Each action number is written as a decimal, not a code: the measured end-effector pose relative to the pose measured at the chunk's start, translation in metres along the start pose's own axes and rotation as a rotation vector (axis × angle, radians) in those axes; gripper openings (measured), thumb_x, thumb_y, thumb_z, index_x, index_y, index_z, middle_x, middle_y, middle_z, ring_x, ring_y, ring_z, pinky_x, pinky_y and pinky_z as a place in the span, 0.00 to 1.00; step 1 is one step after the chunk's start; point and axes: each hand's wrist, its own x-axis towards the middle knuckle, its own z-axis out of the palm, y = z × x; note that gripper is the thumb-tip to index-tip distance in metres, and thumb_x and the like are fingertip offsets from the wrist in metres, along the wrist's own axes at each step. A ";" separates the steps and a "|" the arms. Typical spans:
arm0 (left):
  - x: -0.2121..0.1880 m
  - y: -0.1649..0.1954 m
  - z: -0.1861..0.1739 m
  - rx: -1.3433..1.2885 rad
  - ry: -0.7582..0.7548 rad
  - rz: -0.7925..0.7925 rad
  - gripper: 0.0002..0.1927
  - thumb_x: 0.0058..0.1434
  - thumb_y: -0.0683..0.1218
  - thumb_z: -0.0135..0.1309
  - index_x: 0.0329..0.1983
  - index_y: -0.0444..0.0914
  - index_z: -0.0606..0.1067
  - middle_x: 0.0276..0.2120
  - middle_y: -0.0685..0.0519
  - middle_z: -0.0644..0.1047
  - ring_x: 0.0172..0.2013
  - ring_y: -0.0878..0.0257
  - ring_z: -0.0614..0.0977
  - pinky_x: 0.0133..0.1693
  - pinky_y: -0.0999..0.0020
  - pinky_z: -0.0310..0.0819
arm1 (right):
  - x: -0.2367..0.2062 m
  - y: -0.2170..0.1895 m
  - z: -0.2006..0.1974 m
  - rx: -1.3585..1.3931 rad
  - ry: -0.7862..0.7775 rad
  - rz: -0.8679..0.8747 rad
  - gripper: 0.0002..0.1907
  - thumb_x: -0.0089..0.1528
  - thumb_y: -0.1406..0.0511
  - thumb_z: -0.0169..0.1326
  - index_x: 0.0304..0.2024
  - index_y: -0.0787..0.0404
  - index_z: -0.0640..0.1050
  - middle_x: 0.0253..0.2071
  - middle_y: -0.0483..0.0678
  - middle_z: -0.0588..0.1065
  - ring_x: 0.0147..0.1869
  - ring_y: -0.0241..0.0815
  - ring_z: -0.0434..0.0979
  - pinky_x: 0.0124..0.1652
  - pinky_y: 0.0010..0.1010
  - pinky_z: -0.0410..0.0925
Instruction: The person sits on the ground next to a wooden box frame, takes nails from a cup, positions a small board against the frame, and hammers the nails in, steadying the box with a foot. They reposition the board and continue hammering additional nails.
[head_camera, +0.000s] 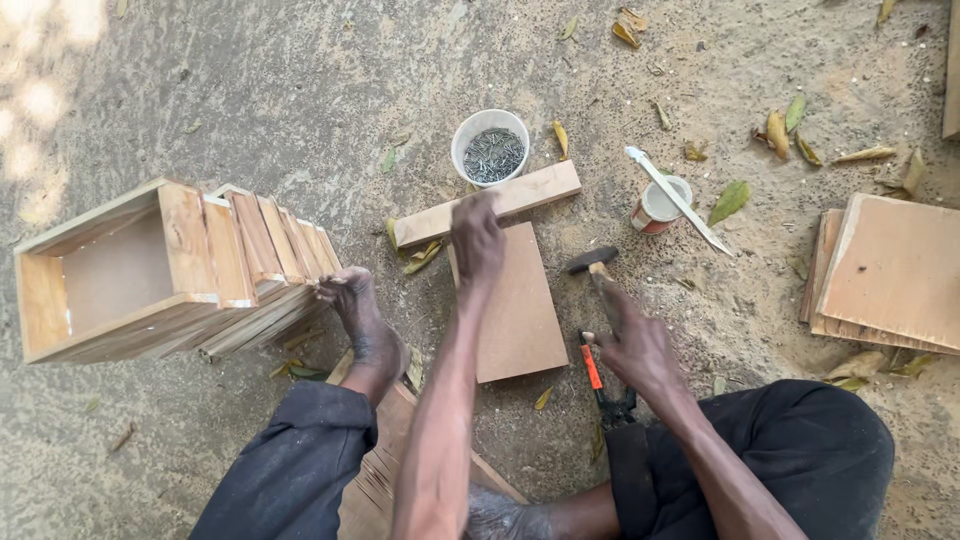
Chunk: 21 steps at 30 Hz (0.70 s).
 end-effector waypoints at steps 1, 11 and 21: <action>0.016 0.000 -0.002 0.054 -0.019 0.018 0.17 0.65 0.31 0.43 0.48 0.34 0.81 0.43 0.42 0.81 0.45 0.52 0.81 0.48 0.59 0.80 | 0.001 -0.007 -0.003 -0.030 -0.171 0.219 0.43 0.62 0.69 0.53 0.78 0.49 0.54 0.64 0.52 0.69 0.22 0.55 0.76 0.23 0.44 0.77; 0.117 0.005 0.016 0.227 -0.357 0.034 0.19 0.52 0.29 0.54 0.42 0.37 0.85 0.39 0.37 0.81 0.38 0.45 0.84 0.43 0.54 0.81 | 0.010 -0.025 -0.029 -0.234 -0.143 0.123 0.42 0.58 0.63 0.58 0.73 0.46 0.57 0.18 0.59 0.75 0.25 0.61 0.79 0.30 0.54 0.71; 0.115 -0.008 0.028 0.175 -0.248 0.066 0.12 0.63 0.32 0.50 0.36 0.37 0.82 0.38 0.43 0.83 0.30 0.56 0.86 0.24 0.72 0.84 | 0.011 -0.018 -0.028 -0.184 -0.147 0.117 0.42 0.57 0.66 0.57 0.72 0.46 0.58 0.11 0.45 0.66 0.16 0.45 0.66 0.20 0.42 0.63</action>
